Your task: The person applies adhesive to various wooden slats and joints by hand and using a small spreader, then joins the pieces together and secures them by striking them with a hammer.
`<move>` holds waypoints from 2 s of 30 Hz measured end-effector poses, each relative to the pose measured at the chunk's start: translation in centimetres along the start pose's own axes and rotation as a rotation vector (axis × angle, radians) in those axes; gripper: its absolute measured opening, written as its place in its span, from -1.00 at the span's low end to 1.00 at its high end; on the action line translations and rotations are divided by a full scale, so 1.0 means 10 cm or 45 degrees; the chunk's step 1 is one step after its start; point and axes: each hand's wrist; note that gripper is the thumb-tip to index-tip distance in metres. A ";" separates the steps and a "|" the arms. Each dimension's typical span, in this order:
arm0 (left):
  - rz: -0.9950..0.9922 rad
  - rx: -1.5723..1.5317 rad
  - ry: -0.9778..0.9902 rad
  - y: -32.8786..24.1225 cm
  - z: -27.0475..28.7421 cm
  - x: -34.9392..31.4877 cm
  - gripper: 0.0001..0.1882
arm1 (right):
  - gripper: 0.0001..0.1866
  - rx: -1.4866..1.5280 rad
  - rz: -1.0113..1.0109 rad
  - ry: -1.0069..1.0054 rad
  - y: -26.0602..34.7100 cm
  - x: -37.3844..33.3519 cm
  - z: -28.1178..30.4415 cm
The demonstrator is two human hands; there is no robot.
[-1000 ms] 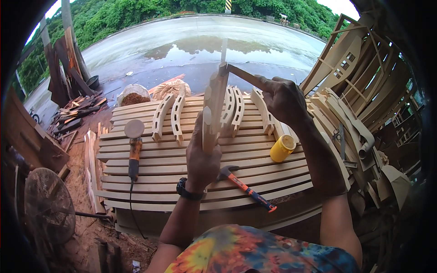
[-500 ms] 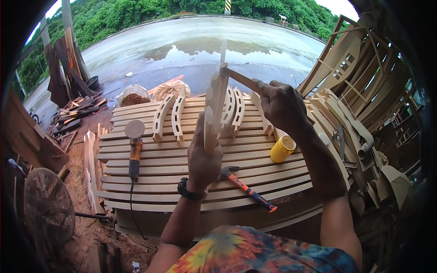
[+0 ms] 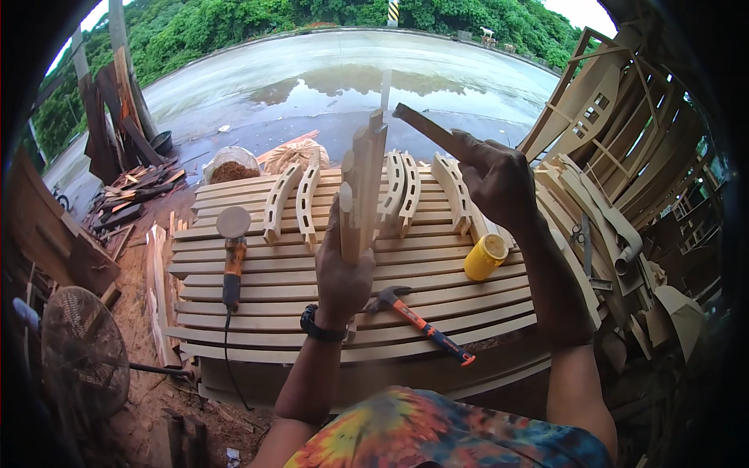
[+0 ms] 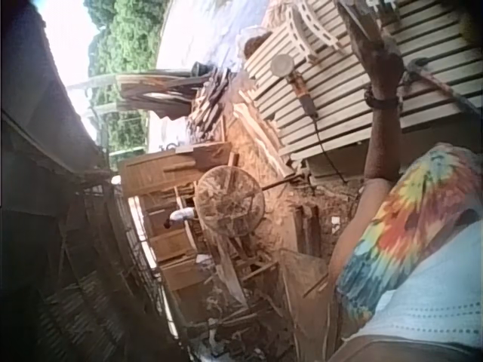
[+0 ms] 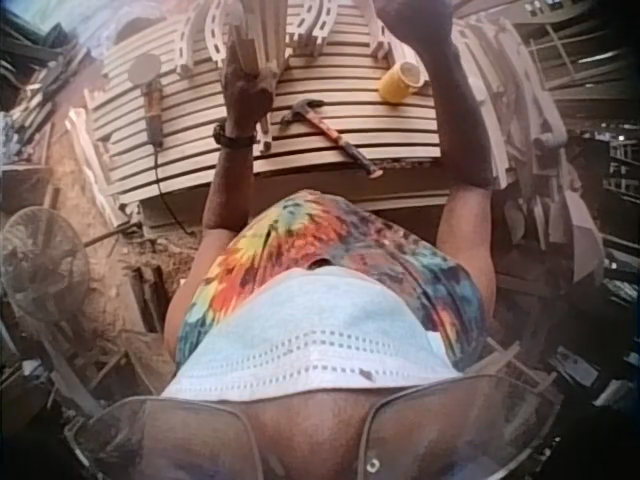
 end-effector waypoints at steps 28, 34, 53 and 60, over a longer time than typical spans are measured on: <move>0.140 -0.009 0.070 -0.07 0.05 0.01 -0.15 | -0.54 0.468 0.042 -0.046 0.14 -0.59 -0.52; 0.100 0.061 0.093 0.00 0.07 0.01 -0.17 | -0.59 0.225 0.239 -0.059 0.12 -0.54 -0.43; 0.176 -0.050 0.077 -0.01 0.04 0.00 -0.15 | -0.64 -0.002 0.222 0.065 0.21 -0.01 -0.07; 0.135 -0.052 0.067 -0.06 0.05 0.00 -0.12 | -0.62 -0.002 0.255 0.129 0.28 -0.01 -0.09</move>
Point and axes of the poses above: each hand's wrist, its own x-axis towards the middle knuckle, its own z-axis out of the back of the hand, y = z × x, and after that the axes turned 14 degrees about -y, right-handed
